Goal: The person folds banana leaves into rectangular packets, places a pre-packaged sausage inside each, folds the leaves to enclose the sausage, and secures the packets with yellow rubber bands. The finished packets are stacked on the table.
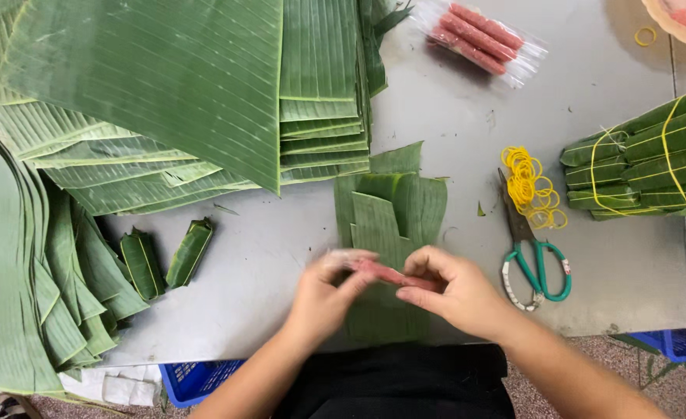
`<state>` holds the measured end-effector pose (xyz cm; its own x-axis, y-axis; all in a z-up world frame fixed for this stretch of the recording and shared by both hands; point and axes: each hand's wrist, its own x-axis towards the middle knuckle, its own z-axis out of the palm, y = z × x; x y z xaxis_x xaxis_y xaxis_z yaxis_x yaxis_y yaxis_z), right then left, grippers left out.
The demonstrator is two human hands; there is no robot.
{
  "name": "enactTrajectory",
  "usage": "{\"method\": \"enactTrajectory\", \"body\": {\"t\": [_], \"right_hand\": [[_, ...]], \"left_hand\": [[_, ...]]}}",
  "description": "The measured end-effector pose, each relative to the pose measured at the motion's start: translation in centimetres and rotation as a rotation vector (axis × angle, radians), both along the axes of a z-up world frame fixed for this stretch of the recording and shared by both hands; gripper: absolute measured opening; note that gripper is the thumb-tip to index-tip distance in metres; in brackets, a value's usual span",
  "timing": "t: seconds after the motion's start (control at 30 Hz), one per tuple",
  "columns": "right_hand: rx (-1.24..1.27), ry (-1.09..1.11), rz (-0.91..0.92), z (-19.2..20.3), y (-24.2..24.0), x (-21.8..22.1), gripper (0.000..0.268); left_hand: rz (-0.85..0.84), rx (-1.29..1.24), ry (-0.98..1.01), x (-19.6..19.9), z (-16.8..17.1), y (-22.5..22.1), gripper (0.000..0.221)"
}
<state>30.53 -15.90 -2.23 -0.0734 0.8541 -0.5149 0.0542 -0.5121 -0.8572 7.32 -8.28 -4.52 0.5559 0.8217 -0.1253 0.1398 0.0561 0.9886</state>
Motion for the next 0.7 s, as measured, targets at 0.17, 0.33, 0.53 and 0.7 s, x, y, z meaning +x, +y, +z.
{"method": "enactTrajectory", "body": {"t": [0.17,0.33,0.53,0.7], "right_hand": [[-0.127,0.066,-0.047,-2.1,-2.0,0.4,0.024],[-0.015,-0.165,0.019,-1.9,-2.4,0.0,0.033],[0.08,-0.569,0.268,0.6,-0.6,-0.6,0.033],[0.134,-0.644,0.328,1.8,0.5,-0.4,0.031]], "left_hand": [[0.096,-0.341,-0.012,-1.4,-0.5,0.3,0.011],[0.002,0.255,0.482,-2.2,1.1,-0.4,0.013],[0.06,0.753,0.484,-1.7,2.2,-1.1,0.012],[0.026,0.625,0.349,-1.0,1.7,-0.7,0.014]]}}
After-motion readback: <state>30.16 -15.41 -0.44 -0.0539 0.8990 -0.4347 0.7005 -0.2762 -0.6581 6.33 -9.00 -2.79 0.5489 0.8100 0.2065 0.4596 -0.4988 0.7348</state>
